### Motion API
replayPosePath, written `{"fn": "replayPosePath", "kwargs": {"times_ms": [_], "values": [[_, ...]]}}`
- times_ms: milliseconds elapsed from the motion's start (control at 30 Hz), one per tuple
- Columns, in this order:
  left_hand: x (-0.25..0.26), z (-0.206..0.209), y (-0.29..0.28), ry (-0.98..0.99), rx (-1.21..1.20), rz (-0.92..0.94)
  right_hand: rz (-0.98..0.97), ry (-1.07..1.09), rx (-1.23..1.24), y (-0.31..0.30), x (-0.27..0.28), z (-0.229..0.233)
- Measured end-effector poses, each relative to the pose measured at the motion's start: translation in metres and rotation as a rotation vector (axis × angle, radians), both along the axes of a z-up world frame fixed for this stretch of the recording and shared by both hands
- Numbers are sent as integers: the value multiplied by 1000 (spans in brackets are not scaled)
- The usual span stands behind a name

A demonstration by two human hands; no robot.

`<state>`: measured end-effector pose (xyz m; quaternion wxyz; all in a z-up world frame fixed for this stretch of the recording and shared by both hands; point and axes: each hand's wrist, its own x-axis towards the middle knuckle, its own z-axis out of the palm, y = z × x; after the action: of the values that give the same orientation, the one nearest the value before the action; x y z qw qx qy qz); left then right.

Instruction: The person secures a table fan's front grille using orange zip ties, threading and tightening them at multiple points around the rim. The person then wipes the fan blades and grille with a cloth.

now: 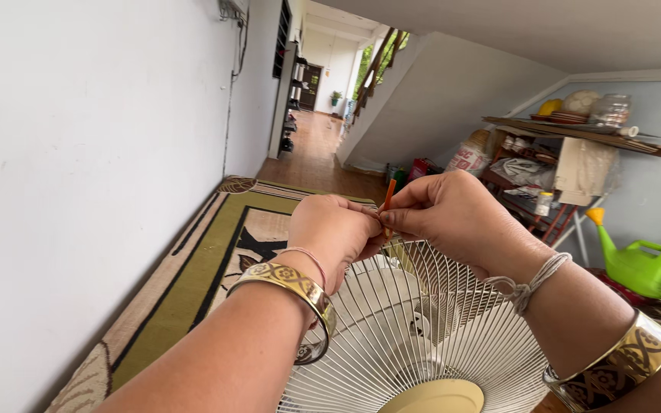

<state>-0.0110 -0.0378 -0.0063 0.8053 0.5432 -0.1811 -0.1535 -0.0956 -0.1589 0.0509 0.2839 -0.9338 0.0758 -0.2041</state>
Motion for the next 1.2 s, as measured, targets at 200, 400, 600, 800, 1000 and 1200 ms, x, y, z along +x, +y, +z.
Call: {"fn": "replayPosePath", "kwargs": {"times_ms": [200, 400, 600, 800, 1000, 1200], "values": [[-14, 5, 0, 39, 63, 73, 209, 35, 51, -18, 0, 2], [-28, -3, -10, 45, -36, 184, 348, 6, -59, -24, -6, 5], [-14, -12, -20, 193, -9, 258, 259, -88, -287, -25, -14, -1], [-10, -21, -18, 212, 49, 251, 376, -385, -515, -34, -11, -27], [-27, -18, -11, -60, 244, 428, 390, -430, -578, -43, 7, -30], [-30, -14, -6, -304, 676, 589, 334, -394, -627, -46, 10, -32]]}}
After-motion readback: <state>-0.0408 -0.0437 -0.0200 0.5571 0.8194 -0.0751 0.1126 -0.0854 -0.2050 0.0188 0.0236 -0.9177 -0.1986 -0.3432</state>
